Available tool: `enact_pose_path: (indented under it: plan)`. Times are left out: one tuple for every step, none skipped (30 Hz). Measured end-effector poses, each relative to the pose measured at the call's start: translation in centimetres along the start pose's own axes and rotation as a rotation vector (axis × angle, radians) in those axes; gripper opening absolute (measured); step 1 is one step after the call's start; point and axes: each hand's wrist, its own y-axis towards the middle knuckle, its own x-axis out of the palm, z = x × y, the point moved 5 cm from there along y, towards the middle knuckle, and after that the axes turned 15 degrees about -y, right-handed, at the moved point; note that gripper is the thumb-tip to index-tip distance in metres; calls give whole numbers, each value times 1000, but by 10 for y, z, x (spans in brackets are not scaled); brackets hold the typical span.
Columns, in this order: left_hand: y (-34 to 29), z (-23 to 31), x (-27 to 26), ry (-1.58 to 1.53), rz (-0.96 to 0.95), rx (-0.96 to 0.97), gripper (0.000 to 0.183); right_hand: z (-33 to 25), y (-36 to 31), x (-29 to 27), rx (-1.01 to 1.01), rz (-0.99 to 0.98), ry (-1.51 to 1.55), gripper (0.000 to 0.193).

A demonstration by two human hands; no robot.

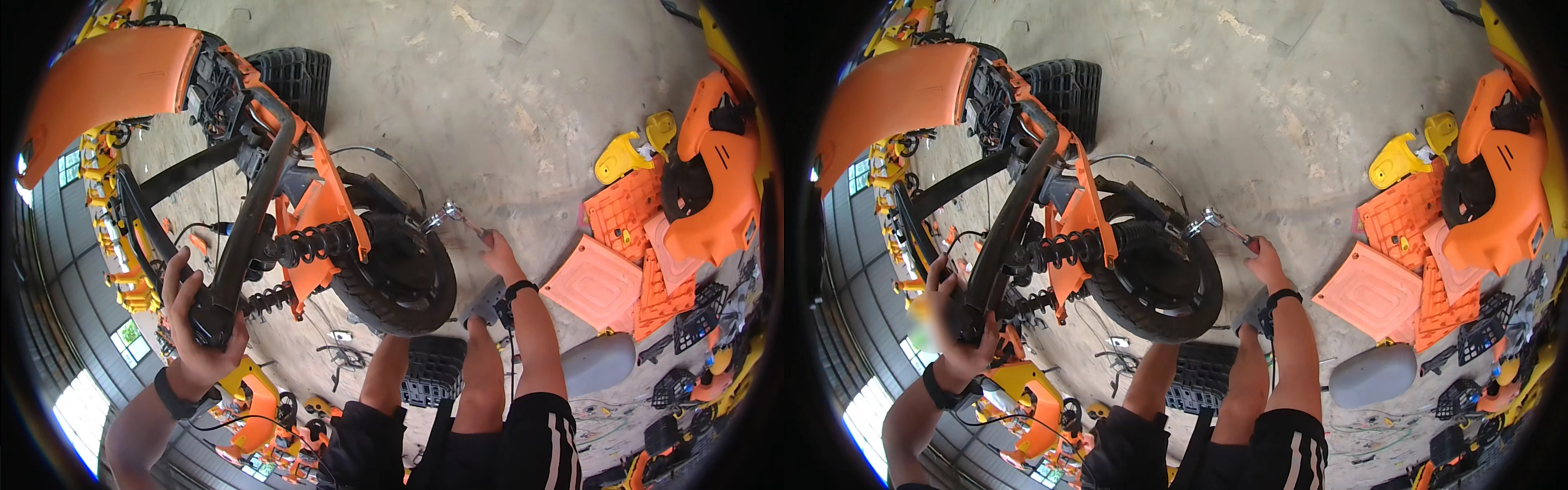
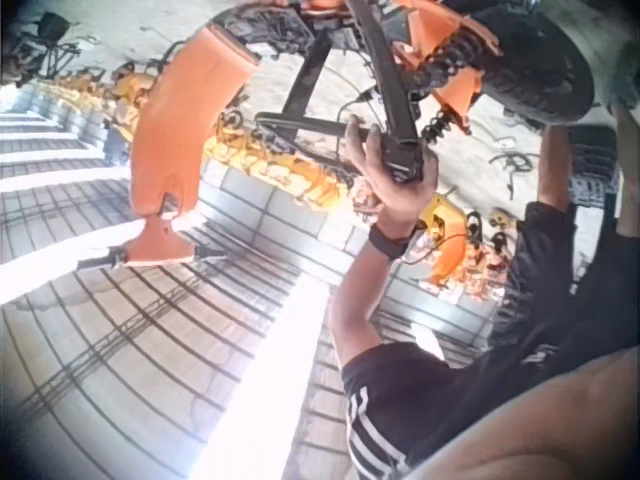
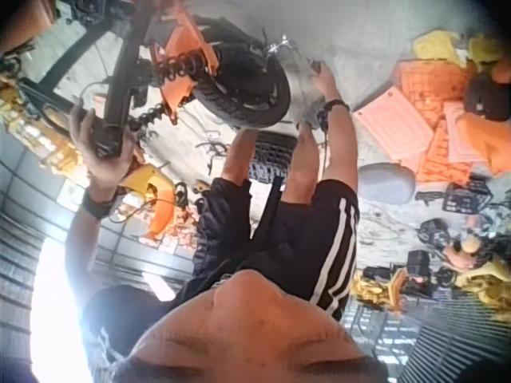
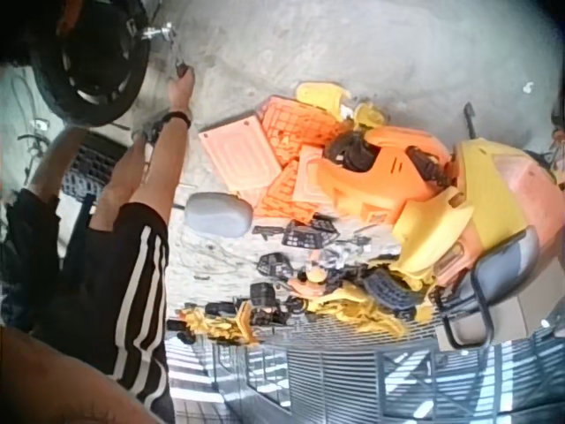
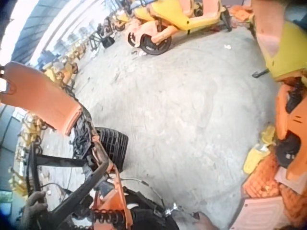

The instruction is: The person attaches components to the rear wheel and suspension of an electric scooter. They use a socket wrench to tighten bolts on the wheel and frame while seated on the floor in a warehouse with many other similar scooters.

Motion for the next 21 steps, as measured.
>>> enact_pose_path:
  plan:
    - [4,1,1,-12,-1,-2,66,7,3,2,-29,19,59,58]
    - [5,1,2,-5,-2,14,65,8,5,1,-62,32,115,63]
    - [5,1,3,0,0,30,65,12,7,0,-58,28,103,63]
    - [7,0,4,-11,4,24,65,13,8,-4,-82,69,88,69]
    - [12,2,8,-7,-2,44,65,17,9,-10,-101,116,77,75]
    - [6,1,4,26,-5,31,64,-7,9,-8,-119,89,76,75]
    - [1,-1,1,40,0,3,64,-26,7,-3,-65,-36,55,74]
    - [2,-1,1,2,25,14,63,-28,2,-10,7,-130,23,73]
    - [5,0,1,-36,51,26,63,-27,0,-15,8,-122,8,73]
    - [9,3,-1,0,49,55,62,-28,-4,-25,-4,-62,-53,68]
    - [11,2,0,-55,70,60,62,-25,-11,-35,-15,-1,-115,64]
    - [13,2,0,-63,78,65,62,-22,-20,-46,-11,17,-133,64]
    - [15,2,2,-75,87,70,61,-13,-32,-56,78,-5,-150,56]
    - [14,6,-5,-56,120,77,62,-19,-47,-62,148,-37,-156,48]
    - [13,8,-9,-48,120,67,64,-32,-66,-76,89,51,-302,38]
    - [20,9,-3,-78,100,55,64,-12,-85,-100,216,0,-296,36]
    - [25,10,3,-109,80,39,65,-1,-110,-124,43,47,-290,31]
    - [23,10,-3,-143,114,97,66,-14,-136,-147,140,42,-85,28]
    - [16,12,-8,-148,99,61,64,-39,-161,-166,227,45,124,26]
    - [7,11,-8,-144,80,45,63,-71,-186,-190,282,165,515,20]
    - [-5,0,-12,-111,75,10,62,-126,-210,-209,312,145,641,22]
